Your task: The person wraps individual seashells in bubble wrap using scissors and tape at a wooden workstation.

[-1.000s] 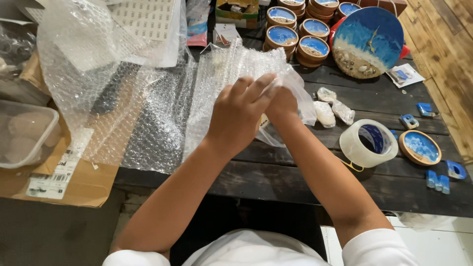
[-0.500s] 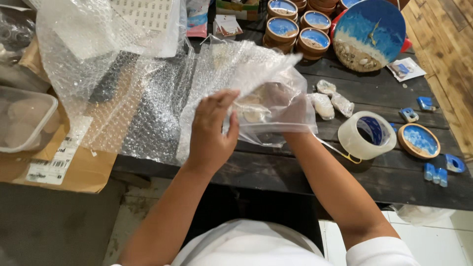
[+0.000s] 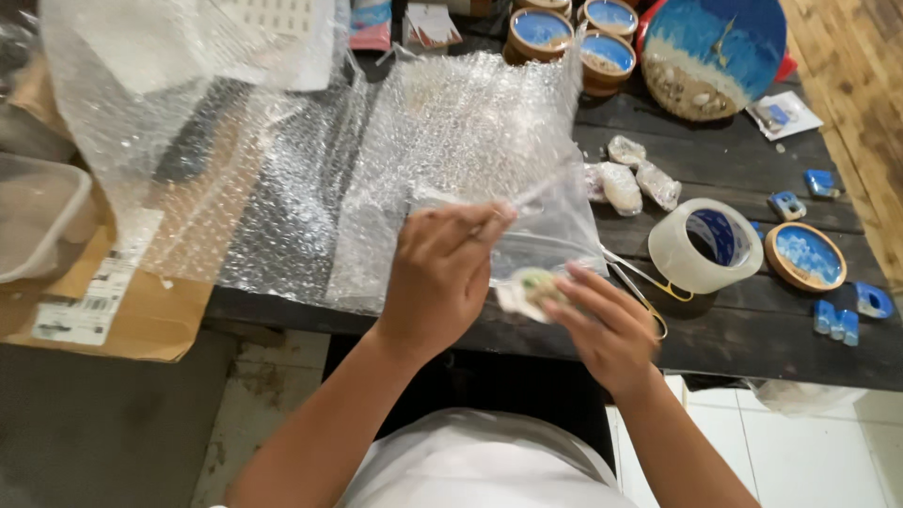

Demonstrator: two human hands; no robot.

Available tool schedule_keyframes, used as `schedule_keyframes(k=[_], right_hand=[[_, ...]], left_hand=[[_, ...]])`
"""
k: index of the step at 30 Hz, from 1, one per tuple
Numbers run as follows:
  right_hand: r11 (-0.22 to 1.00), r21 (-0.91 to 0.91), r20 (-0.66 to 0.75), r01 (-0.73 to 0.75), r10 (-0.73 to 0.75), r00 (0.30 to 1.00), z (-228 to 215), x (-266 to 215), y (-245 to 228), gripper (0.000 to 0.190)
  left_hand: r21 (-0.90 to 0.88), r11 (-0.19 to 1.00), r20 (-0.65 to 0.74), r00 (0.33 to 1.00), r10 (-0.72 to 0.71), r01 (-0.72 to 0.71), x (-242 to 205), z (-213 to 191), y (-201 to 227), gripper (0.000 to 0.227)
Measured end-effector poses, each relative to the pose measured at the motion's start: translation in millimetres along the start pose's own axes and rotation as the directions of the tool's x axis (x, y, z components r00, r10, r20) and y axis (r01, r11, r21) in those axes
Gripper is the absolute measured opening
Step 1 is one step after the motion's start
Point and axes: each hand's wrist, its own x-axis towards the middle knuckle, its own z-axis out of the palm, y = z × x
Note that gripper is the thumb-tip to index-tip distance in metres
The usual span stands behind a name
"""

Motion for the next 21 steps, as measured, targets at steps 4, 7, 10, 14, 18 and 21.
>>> schedule_keyframes(k=[4,7,10,14,18,21], right_hand=[[0.993,0.066,-0.074,0.103,-0.098,0.992,-35,-35,3,0.013],[0.983,0.107,-0.093,0.151,-0.142,0.986,-47,-49,14,0.011],[0.991,0.115,-0.109,0.070,-0.057,0.992,-42,-36,18,0.014],[0.971,0.177,-0.125,-0.162,0.186,0.975,-20,3,4,0.013],[0.936,0.209,-0.015,-0.284,0.293,0.956,-7,6,-7,0.015],[0.956,0.112,0.051,-0.271,0.267,0.962,-2,4,-10,0.018]], left_hand=[[0.053,0.997,0.188,0.980,-0.060,0.051,-13,18,0,0.034],[0.082,0.997,0.285,0.958,-0.021,-0.002,-27,31,13,0.028],[0.098,0.987,0.324,0.942,0.089,-0.127,-42,40,34,0.024],[0.099,0.980,0.389,0.913,0.122,-0.173,-56,40,36,0.030],[0.031,0.988,0.410,0.903,0.128,-0.154,-63,19,33,0.024],[-0.127,0.990,0.345,0.934,0.096,-0.055,-66,-7,33,0.020]])
